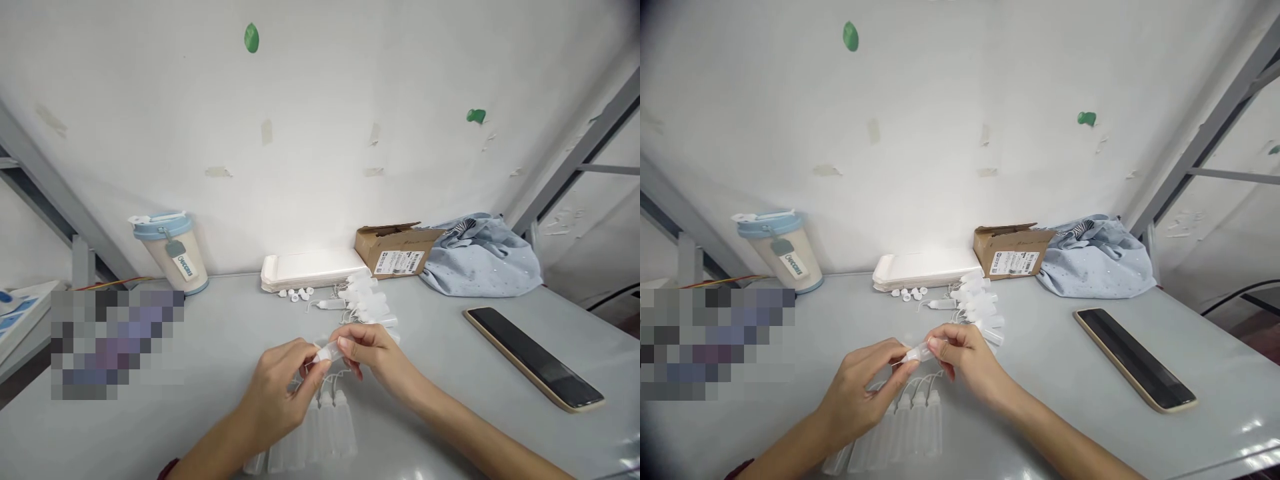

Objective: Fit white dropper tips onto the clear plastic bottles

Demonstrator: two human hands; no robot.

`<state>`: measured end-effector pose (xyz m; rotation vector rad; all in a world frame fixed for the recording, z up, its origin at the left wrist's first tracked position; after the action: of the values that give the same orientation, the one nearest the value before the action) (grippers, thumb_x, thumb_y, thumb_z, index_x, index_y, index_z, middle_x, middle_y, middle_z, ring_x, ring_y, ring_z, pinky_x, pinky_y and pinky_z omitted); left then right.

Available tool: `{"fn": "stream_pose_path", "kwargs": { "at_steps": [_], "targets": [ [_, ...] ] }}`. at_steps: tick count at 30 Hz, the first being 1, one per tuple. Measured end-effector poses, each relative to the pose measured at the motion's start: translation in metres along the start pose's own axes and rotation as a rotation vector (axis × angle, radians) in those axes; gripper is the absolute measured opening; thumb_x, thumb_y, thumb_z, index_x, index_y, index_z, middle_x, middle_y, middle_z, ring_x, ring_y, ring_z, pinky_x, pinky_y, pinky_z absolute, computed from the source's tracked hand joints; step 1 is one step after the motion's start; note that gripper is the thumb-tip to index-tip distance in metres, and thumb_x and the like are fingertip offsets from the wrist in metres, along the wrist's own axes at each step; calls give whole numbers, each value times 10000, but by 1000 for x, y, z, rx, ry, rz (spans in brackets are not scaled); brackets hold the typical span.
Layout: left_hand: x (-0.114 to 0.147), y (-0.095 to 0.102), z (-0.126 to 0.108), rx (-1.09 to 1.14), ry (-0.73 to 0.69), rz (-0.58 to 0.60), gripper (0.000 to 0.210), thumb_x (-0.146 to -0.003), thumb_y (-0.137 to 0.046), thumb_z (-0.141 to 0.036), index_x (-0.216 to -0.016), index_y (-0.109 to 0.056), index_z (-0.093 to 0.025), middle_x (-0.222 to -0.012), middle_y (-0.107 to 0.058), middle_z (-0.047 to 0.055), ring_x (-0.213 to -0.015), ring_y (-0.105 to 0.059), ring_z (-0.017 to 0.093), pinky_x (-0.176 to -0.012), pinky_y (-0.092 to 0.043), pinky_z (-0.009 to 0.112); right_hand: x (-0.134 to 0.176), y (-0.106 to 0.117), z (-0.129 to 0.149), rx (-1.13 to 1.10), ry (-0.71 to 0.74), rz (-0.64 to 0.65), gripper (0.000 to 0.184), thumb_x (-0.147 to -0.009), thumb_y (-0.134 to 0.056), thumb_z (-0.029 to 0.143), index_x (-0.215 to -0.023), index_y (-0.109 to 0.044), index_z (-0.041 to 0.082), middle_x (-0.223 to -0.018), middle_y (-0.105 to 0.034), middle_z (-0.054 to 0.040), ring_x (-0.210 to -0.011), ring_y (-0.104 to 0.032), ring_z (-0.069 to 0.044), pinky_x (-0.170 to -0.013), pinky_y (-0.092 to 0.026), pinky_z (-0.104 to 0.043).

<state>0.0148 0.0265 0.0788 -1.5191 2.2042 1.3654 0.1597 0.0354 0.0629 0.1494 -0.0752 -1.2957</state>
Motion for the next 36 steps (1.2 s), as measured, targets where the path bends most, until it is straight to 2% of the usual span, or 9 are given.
{"fn": "stream_pose_path", "kwargs": {
  "at_steps": [2, 4, 8, 10, 14, 21, 25, 30, 36],
  "targets": [
    [-2, -2, 10, -45, 20, 34, 155, -873, -452, -205, -776, -566, -169, -615, -518, -14, -546, -475, 108, -534, -382, 213, -3, 9, 3, 121, 63, -72, 260, -823, -525, 375, -816, -649, 147, -579, -519, 12, -490, -452, -106, -482, -362, -229],
    [-5, -2, 25, -106, 119, 69, 199, -891, -415, -232, -782, -573, -182, -671, -567, 1, -583, -515, 118, -530, -396, 212, -5, 27, 11, 332, 216, -259, 224, -845, -514, 343, -900, -646, 170, -763, -608, -36, -640, -532, -145, -549, -414, -240],
    [-11, 6, 55, -316, 259, 69, 213, -878, -388, -237, -813, -586, -192, -791, -634, 20, -678, -580, 151, -604, -452, 252, -9, 66, 17, 746, 515, -593, 261, -904, -416, 266, -1081, -587, 179, -928, -608, -93, -782, -550, -194, -667, -473, -310],
    [-16, 10, 67, -359, 266, 51, 212, -869, -378, -212, -818, -582, -184, -807, -636, 33, -702, -593, 167, -620, -465, 274, -17, 80, 9, 803, 553, -598, 242, -887, -436, 241, -1049, -602, 171, -934, -614, -110, -873, -532, -238, -767, -457, -386],
    [-34, 10, 85, -435, 229, 63, 221, -843, -396, -164, -913, -604, -185, -918, -621, 66, -819, -601, 205, -682, -481, 315, -27, 93, -2, 890, 595, -544, 163, -833, -509, 215, -920, -643, 180, -892, -624, -110, -872, -516, -270, -777, -444, -446],
    [-66, -8, 89, -478, 72, 201, 272, -814, -439, -77, -992, -619, -179, -1021, -606, 93, -1002, -506, 257, -863, -415, 405, -19, 86, 11, 935, 603, -555, 162, -869, -445, 198, -894, -603, 173, -947, -579, -126, -919, -479, -261, -810, -412, -435],
    [-72, -16, 88, -463, 44, 265, 263, -808, -421, -40, -906, -636, -157, -962, -622, 99, -955, -529, 238, -835, -429, 375, -14, 69, 20, 920, 543, -457, 161, -870, -431, 181, -781, -565, 182, -806, -579, -80, -792, -514, -206, -720, -432, -340],
    [-60, -12, 82, -403, 99, 296, 219, -807, -444, -78, -856, -642, -159, -902, -624, 84, -906, -548, 227, -797, -447, 343, -6, 41, 20, 895, 400, -192, 108, -783, -504, 115, -702, -551, 170, -694, -589, -14, -556, -500, -111, -507, -379, -203],
    [-28, 1, 71, -298, 208, 283, 198, -829, -447, -168, -914, -626, -176, -899, -648, 56, -796, -596, 181, -728, -477, 299, 12, 2, 11, 891, 217, 334, 100, -685, -524, 117, -633, -604, 148, -539, -566, 24, -453, -416, -73, -418, -284, -163]
  ]
}}
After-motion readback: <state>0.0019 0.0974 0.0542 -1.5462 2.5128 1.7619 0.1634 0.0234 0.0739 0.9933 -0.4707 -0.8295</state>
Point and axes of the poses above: each hand's wrist, its own x-axis away from the middle knuckle, its own y-axis out of the back of the hand, z = x × y, the point moved 5 cm from there along -x, towards the middle knuckle
